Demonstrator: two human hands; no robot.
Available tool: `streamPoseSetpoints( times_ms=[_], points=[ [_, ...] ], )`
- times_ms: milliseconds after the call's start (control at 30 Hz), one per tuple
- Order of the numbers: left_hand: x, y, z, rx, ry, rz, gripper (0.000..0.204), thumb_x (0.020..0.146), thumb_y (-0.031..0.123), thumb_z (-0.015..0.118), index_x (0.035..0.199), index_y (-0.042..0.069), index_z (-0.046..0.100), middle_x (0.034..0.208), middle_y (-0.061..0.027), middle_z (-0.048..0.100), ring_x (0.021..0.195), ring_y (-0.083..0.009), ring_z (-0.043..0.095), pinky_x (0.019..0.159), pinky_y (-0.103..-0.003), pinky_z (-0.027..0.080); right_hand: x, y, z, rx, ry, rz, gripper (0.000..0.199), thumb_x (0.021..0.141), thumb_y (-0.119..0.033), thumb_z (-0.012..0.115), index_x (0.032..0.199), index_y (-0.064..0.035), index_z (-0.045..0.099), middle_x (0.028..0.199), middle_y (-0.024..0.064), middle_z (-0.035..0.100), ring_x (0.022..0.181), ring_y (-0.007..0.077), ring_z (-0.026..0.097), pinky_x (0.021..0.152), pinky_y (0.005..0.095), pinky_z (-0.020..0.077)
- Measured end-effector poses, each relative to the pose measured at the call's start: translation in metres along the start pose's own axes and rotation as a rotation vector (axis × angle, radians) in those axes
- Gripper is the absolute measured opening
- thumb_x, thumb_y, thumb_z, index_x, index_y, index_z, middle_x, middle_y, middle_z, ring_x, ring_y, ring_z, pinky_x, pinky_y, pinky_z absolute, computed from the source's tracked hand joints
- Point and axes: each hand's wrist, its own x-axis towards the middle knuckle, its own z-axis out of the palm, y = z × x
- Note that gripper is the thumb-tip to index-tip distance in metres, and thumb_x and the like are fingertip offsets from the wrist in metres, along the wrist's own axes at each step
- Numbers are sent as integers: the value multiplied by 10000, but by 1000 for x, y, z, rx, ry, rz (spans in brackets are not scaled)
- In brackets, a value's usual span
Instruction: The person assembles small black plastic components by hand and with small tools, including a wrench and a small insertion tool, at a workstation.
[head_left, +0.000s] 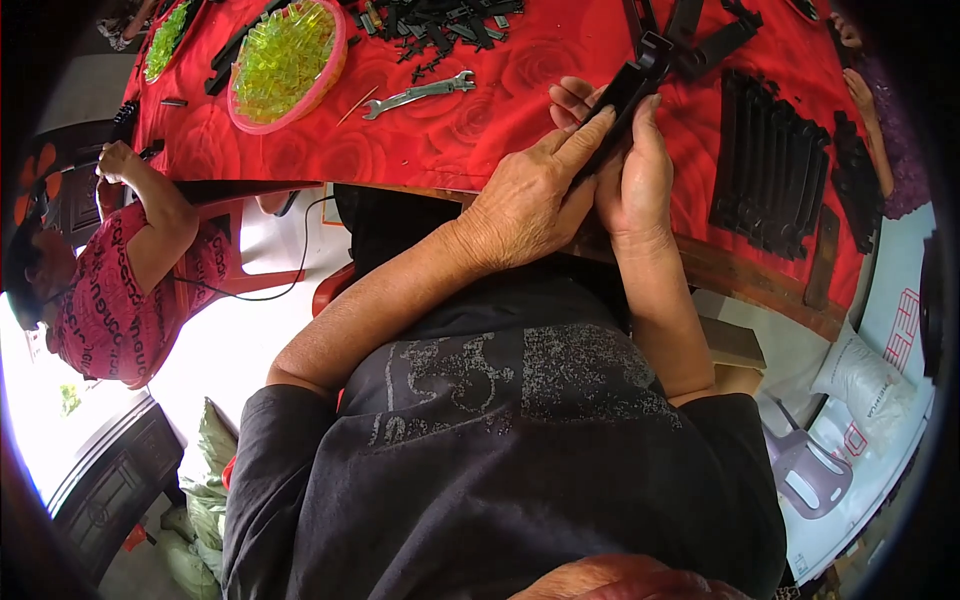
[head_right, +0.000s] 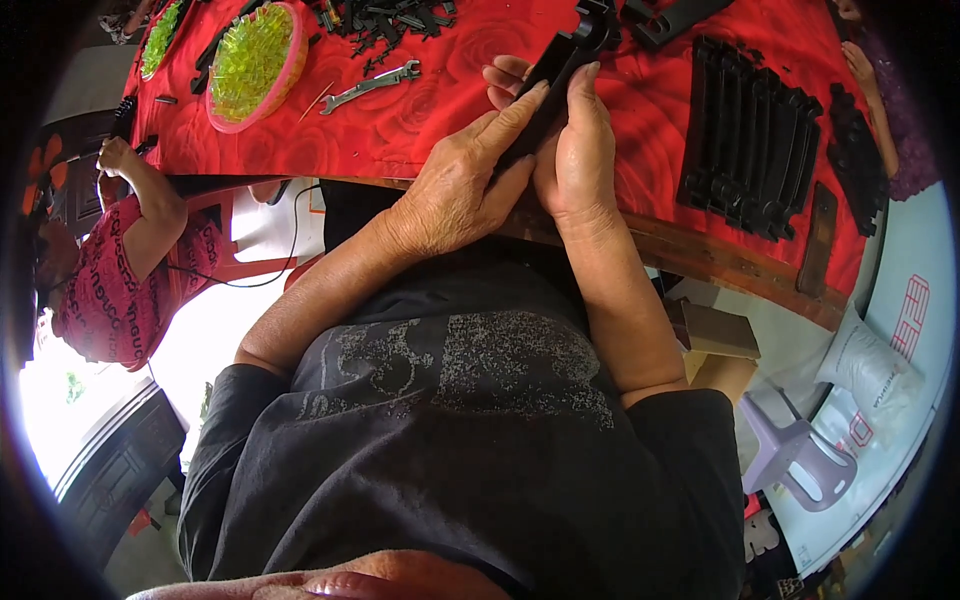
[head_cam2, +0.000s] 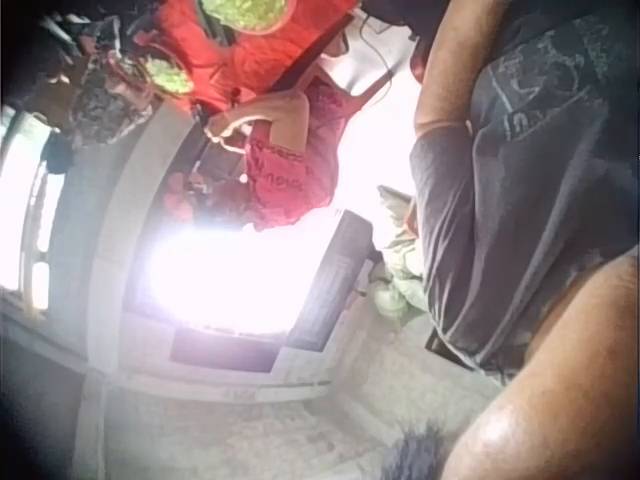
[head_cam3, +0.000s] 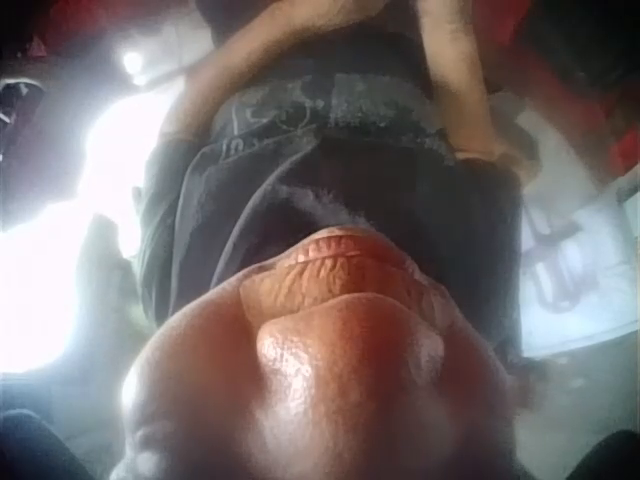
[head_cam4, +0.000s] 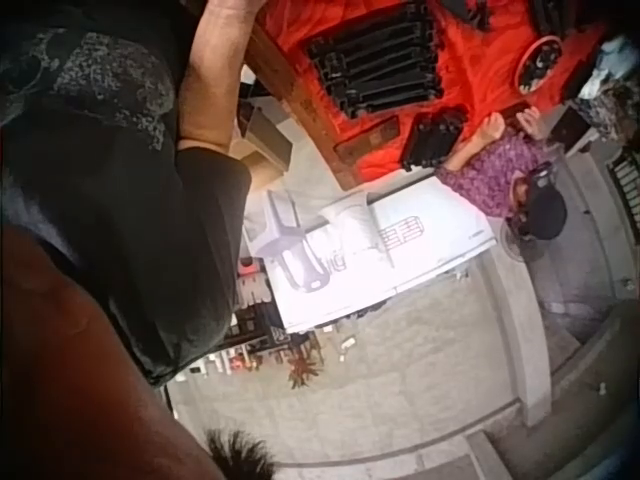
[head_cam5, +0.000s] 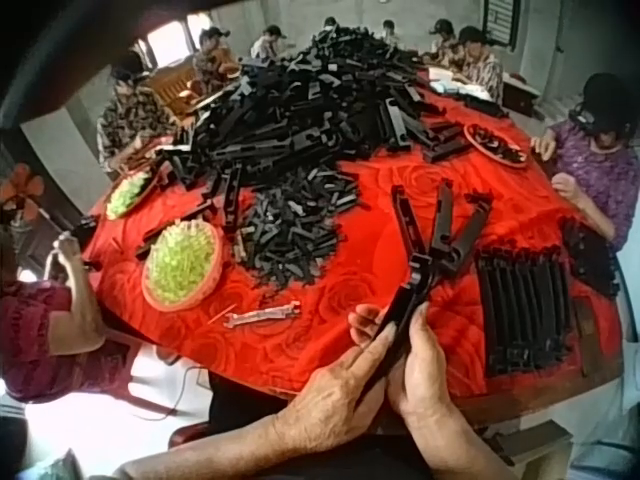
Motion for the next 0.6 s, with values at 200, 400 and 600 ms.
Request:
streamPoseSetpoints(
  times_ms=[200, 400, 600],
  points=[
    [2, -2, 2, 34, -6, -2, 680, 859, 99, 602, 1487, 6, 357, 1097, -279, 631, 931, -419, 666, 778, -445, 568, 1, 3, -3, 24, 38, 4, 668, 1062, -527, 269, 1257, 66, 508, 1204, 218, 624, 1132, 316, 625, 1021, 418, 492],
    [3, -4, 0, 47, -25, 3, 691, 855, 104, 607, 1482, -19, 343, 1044, -294, 640, 892, -423, 671, 755, -457, 563, 1, 1, -2, 3, 10, 27, 689, 1063, -527, 263, 1243, 93, 504, 1194, 219, 626, 1122, 315, 639, 1031, 421, 489],
    [4, -2, -4, 50, -64, -22, 683, 860, 112, 599, 1477, -28, 340, 977, -286, 655, 863, -428, 670, 749, -470, 557, 0, 4, -2, 27, 7, 49, 707, 1057, -542, 261, 1238, 101, 493, 1176, 230, 624, 1112, 308, 645, 1043, 431, 486]
  ],
)
